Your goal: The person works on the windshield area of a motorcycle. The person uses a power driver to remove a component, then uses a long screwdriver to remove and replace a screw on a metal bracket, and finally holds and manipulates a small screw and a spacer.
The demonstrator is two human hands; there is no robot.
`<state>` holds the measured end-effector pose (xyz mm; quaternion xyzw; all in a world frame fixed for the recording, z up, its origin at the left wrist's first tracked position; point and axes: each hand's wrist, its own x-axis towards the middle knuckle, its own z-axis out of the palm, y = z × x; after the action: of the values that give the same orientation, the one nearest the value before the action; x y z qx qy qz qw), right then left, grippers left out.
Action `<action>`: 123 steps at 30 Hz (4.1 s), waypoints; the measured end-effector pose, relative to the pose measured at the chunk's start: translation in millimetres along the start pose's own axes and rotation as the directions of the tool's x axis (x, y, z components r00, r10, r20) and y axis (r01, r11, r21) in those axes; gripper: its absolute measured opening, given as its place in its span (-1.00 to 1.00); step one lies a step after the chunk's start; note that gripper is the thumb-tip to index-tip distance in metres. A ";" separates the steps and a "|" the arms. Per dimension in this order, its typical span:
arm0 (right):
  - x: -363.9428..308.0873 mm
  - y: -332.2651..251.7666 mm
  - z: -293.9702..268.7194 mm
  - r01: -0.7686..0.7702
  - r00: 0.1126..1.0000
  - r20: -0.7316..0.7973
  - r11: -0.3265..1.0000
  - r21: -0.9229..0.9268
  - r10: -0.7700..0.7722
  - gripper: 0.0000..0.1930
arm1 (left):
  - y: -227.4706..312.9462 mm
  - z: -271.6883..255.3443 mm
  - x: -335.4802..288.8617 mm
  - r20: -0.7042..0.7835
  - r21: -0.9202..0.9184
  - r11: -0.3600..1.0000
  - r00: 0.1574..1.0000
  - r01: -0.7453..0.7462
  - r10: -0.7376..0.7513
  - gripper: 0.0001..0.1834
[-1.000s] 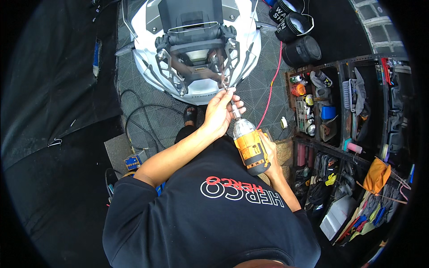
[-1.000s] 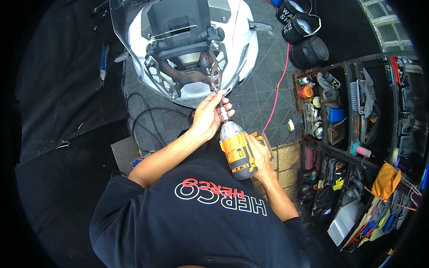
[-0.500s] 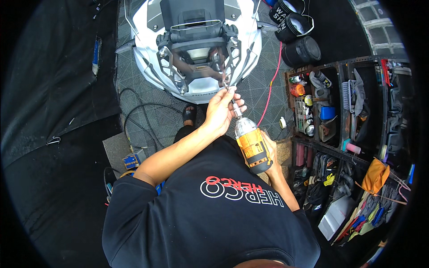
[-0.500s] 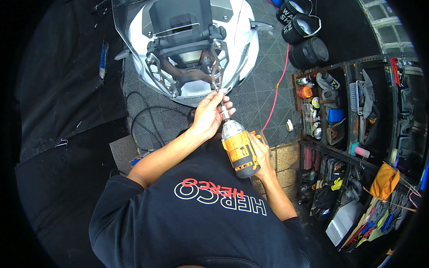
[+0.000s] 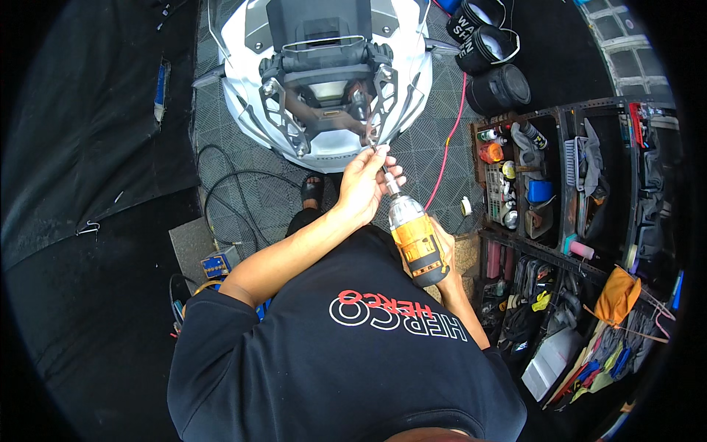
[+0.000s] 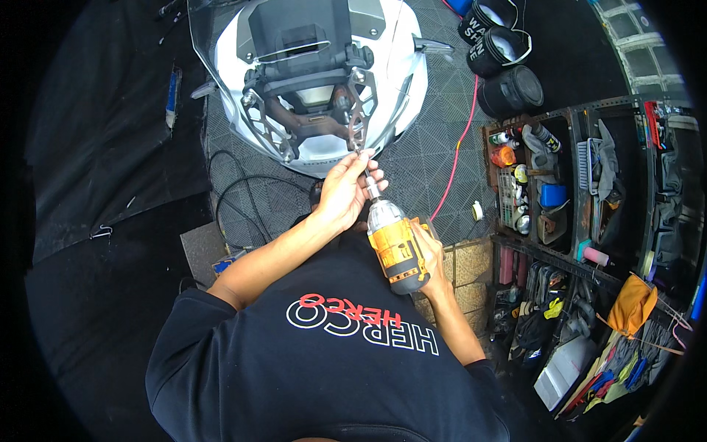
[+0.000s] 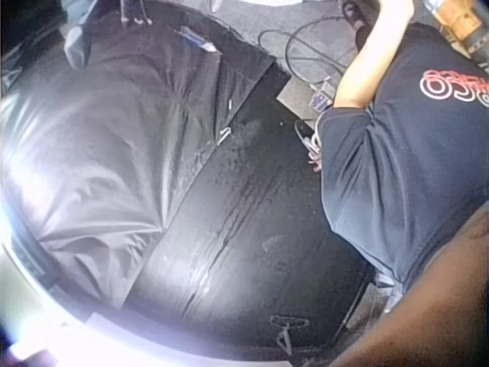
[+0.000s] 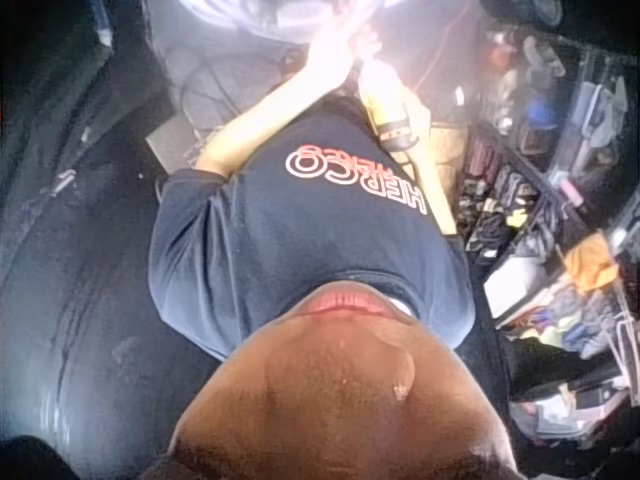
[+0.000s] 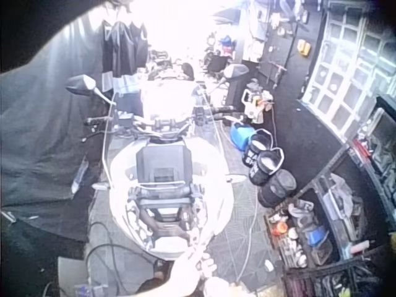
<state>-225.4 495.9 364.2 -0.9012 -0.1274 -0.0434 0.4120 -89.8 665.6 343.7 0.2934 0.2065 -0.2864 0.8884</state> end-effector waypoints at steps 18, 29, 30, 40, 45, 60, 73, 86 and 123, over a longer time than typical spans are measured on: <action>1.9 -3.3 -4.9 -0.258 0.965 0.038 0.929 0.265 0.258 -0.61 | -3.3 1.1 4.0 -0.013 -0.019 1.000 1.000 -0.015 0.014 -0.79; -35.0 11.5 -2.5 -0.291 0.956 0.100 0.928 0.233 0.274 -0.62 | -6.2 17.4 -11.5 0.044 0.044 0.995 0.995 0.090 -0.092 -0.83; -38.8 8.0 -6.1 -0.247 0.966 0.103 0.962 0.112 0.236 -0.60 | -11.0 21.5 -10.9 0.053 0.044 0.992 0.992 0.115 -0.117 -0.82; -72.9 -14.9 -39.6 -0.508 0.819 -0.332 0.861 -0.036 0.469 -0.32 | -150.0 74.0 88.2 0.069 0.011 0.835 0.833 0.550 -0.549 -0.72; -100.2 50.1 -78.4 -0.578 0.739 -0.393 0.814 0.046 0.547 -0.28 | -252.9 86.7 145.8 -0.057 -0.027 0.810 0.808 0.586 -0.586 -0.71; -167.5 256.9 -200.5 -0.710 0.586 -0.412 0.687 0.155 0.698 -0.44 | -452.7 187.8 297.7 -0.262 -0.084 0.738 0.700 0.669 -0.664 -0.72; -118.7 276.4 -207.5 -0.683 0.363 -0.544 0.613 0.397 0.757 -0.65 | -475.2 180.7 357.6 -0.363 0.022 0.743 0.698 0.669 -0.617 -0.62; -189.6 281.6 -190.8 -0.599 0.481 -0.679 0.774 0.207 0.554 -0.58 | -359.9 161.9 393.8 -0.409 0.020 0.928 0.850 0.372 -0.332 -0.45; -45.6 775.9 -596.3 -0.721 0.675 -0.356 0.475 -0.505 0.646 -0.19 | -142.6 0.9 43.5 -0.316 0.861 0.374 0.939 0.345 -0.139 -0.70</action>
<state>-47.6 -449.6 180.0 -0.9530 0.2881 0.0342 0.0877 -146.8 553.5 263.6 0.7181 0.1432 -0.4499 0.5113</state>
